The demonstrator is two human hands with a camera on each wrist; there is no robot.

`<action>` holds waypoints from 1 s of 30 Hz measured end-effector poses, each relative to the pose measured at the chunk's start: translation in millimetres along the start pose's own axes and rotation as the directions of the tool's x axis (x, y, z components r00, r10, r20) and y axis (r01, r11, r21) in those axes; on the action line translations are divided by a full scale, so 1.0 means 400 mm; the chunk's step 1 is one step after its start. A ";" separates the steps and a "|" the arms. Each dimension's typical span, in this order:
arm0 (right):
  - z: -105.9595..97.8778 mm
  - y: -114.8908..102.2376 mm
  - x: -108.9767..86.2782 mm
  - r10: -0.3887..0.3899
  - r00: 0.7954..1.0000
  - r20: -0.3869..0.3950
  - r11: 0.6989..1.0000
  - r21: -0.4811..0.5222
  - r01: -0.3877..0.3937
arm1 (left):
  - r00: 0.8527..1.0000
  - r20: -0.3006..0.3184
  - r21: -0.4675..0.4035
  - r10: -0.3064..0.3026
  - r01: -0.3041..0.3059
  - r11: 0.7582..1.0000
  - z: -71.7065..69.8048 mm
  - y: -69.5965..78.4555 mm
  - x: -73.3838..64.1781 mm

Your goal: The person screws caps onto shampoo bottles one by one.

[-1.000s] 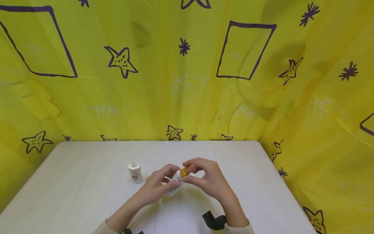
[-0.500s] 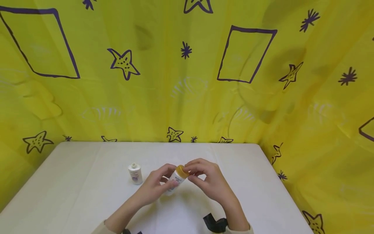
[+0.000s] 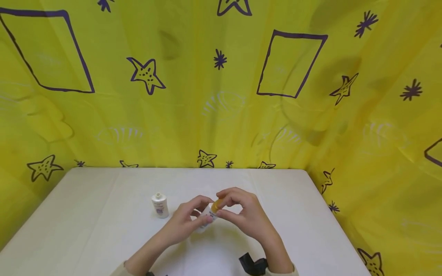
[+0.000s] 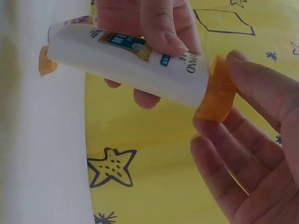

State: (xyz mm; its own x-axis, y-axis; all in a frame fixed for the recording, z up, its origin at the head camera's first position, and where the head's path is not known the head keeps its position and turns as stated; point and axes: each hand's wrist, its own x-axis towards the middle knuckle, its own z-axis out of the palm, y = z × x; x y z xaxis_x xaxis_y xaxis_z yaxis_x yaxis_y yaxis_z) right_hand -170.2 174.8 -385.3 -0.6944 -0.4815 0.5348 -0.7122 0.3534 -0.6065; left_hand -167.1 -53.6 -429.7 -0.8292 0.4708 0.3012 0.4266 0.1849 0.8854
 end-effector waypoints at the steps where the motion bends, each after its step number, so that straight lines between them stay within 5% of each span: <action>1: 0.000 -0.001 0.000 -0.001 1.000 0.003 1.000 0.011 0.001 | 1.000 -0.003 -0.001 0.001 -0.001 1.000 -0.001 0.001 0.000; 10: -0.011 0.000 -0.001 -0.048 0.998 0.027 0.997 0.058 0.046 | 1.000 -0.023 0.008 0.002 -0.002 1.000 -0.008 0.000 0.001; 22: -0.010 -0.005 0.005 -0.031 1.000 0.000 0.999 -0.039 0.031 | 1.000 -0.012 0.001 0.015 -0.015 1.000 -0.005 0.005 0.004; 30: -0.007 -0.001 0.001 -0.023 1.000 0.008 0.999 0.046 0.023 | 1.000 -0.022 0.021 0.016 -0.015 1.000 -0.008 0.007 0.002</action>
State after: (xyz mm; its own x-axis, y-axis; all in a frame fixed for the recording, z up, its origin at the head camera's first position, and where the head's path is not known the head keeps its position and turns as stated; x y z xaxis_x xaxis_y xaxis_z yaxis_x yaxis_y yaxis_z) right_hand -170.3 176.7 -383.4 -0.6769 -0.4963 0.5436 -0.7222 0.3050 -0.6208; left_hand -168.0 -55.5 -425.7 -0.8302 0.4542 0.3232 0.4469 0.1959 0.8728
